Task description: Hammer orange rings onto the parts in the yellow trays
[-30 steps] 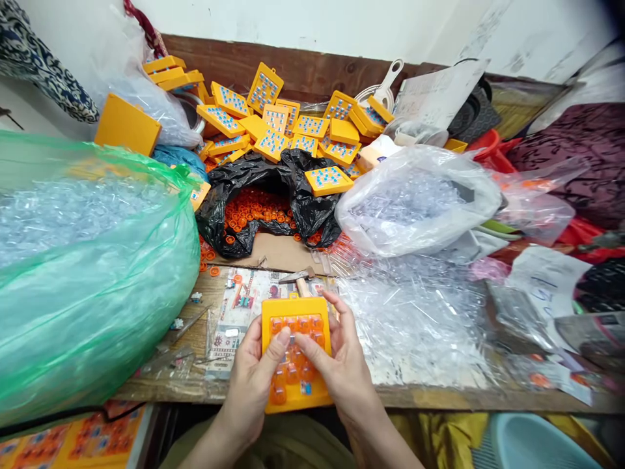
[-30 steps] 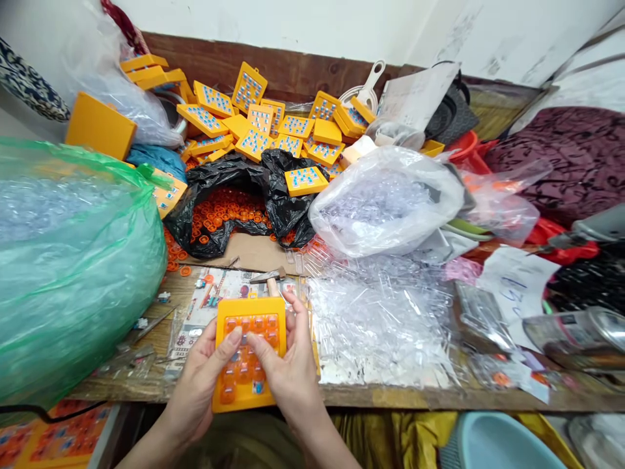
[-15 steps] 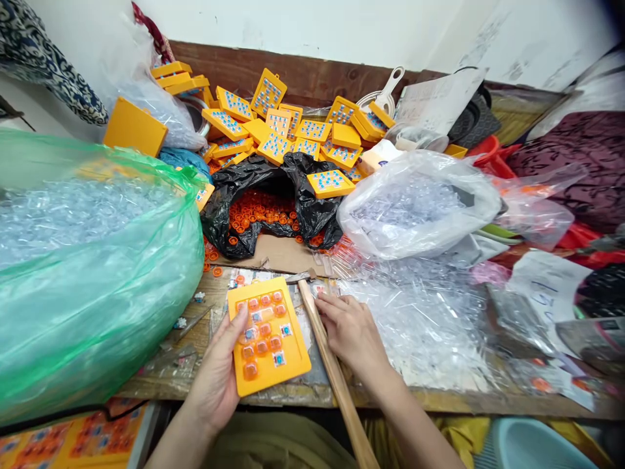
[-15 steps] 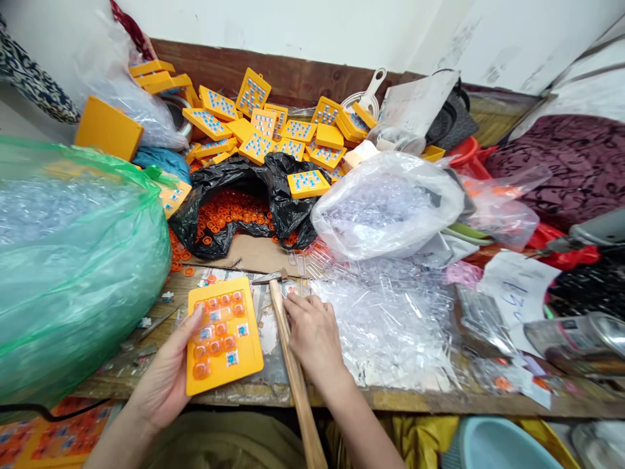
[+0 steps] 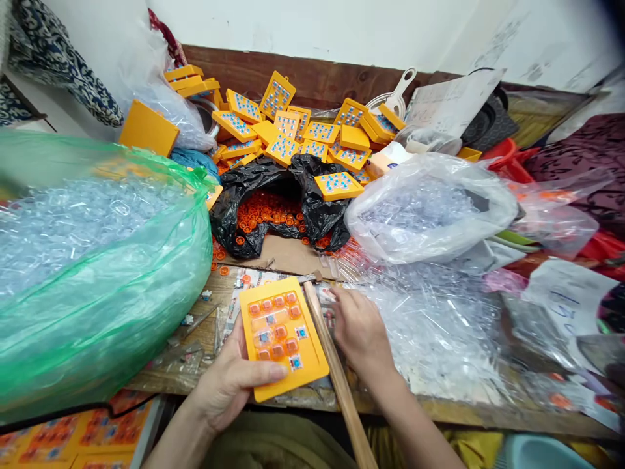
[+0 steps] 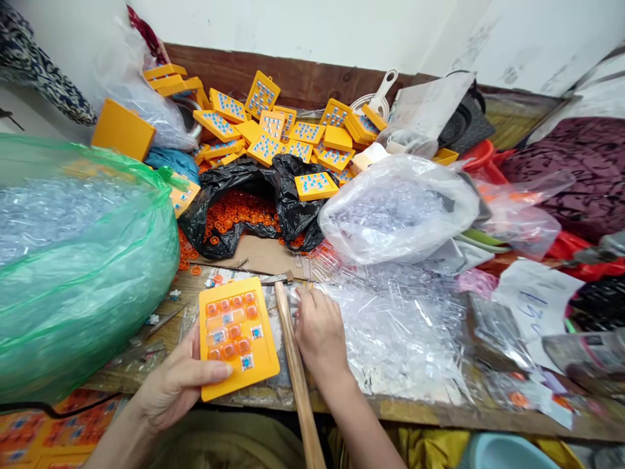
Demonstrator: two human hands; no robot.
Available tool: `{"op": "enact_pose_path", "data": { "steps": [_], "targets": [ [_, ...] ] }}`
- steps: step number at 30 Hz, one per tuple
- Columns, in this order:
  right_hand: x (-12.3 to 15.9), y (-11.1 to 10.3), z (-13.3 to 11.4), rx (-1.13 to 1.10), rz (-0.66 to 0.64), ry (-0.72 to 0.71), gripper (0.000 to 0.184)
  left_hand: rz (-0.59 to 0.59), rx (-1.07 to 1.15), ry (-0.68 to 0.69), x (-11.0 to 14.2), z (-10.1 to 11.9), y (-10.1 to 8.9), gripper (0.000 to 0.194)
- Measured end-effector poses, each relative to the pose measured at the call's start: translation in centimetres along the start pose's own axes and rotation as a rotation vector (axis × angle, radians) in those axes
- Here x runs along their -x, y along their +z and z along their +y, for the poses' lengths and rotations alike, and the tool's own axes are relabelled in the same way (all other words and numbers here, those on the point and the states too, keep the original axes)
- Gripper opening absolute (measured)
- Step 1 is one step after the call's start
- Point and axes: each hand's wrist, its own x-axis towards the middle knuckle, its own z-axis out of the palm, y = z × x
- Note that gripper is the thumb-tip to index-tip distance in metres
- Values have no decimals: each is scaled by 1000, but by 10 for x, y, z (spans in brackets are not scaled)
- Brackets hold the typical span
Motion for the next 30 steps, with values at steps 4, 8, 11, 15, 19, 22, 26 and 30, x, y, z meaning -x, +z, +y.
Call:
{"op": "enact_pose_path", "data": {
  "steps": [4, 8, 11, 15, 19, 22, 26, 30],
  "targets": [
    [16, -31, -13, -228, 88, 8, 18, 1, -41, 35, -4, -1, 2, 110],
    [31, -46, -33, -638, -73, 58, 16, -25, -42, 34, -11, -2, 7, 97],
    [38, -40, -41, -746, -119, 128, 16, -31, -39, 43, -13, -4, 11, 95],
    [43, -31, -44, -765, -78, 158, 17, -13, -34, 86, -12, -8, 14, 93],
    [44, -33, -46, -867, -47, 242, 16, 16, -13, 135, -11, -11, 20, 95],
    [41, -35, -47, -949, -53, 297, 14, 30, -27, 162, -11, -11, 26, 97],
    [35, -36, -49, -759, 35, 158, 14, -16, -81, 200, -12, -12, 32, 109],
    [34, -35, -53, -485, 216, -91, 27, -6, -106, 218, -13, -17, 33, 112]
  ]
}}
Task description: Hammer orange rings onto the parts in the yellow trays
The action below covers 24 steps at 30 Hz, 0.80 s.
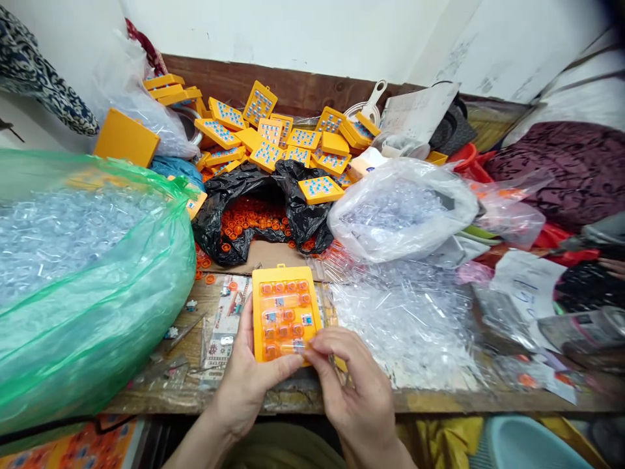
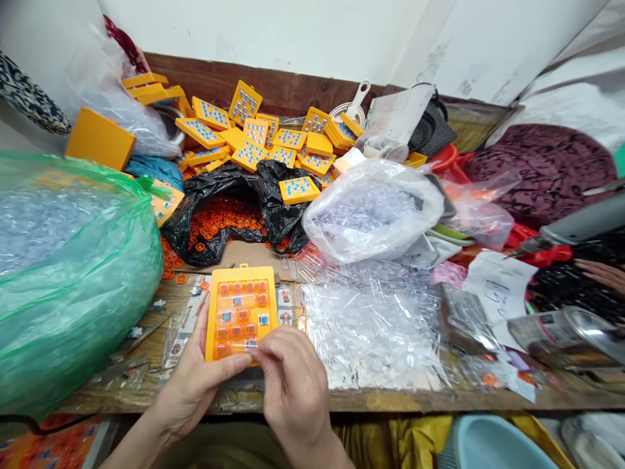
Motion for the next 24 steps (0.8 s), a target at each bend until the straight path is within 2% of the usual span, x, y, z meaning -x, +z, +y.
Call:
{"op": "enact_pose_path", "data": {
  "steps": [2, 3, 5, 7, 9, 11, 19, 22, 24],
  "targets": [
    [3, 3, 1, 52, 81, -19, 27, 33, 3, 12, 1, -2, 0, 110],
    [4, 4, 2, 36, 119, 50, 26, 44, 8, 17, 2, -3, 0, 111],
    [7, 6, 6, -127, 143, 322, 31, 60, 24, 22, 3, -4, 1, 112],
    [6, 7, 9, -423, 27, 606, 47, 69, 35, 31, 5, -6, 1, 110],
    [3, 7, 10, -675, -128, 755, 54, 81, 32, 40, 6, -10, 1, 108],
    [1, 7, 12, -755, -177, 791, 53, 94, 31, 46, 6, -14, 2, 109],
    [4, 14, 26, -719, -95, 898, 58, 181, 47, 28, -5, -33, -2, 110],
    [4, 19, 31, -753, 1, 896, 61, 155, -1, 33, -17, -38, -9, 113],
    [-1, 20, 35, -753, 11, 877, 63, 124, -41, 9, -26, -38, -14, 119]
  ]
}}
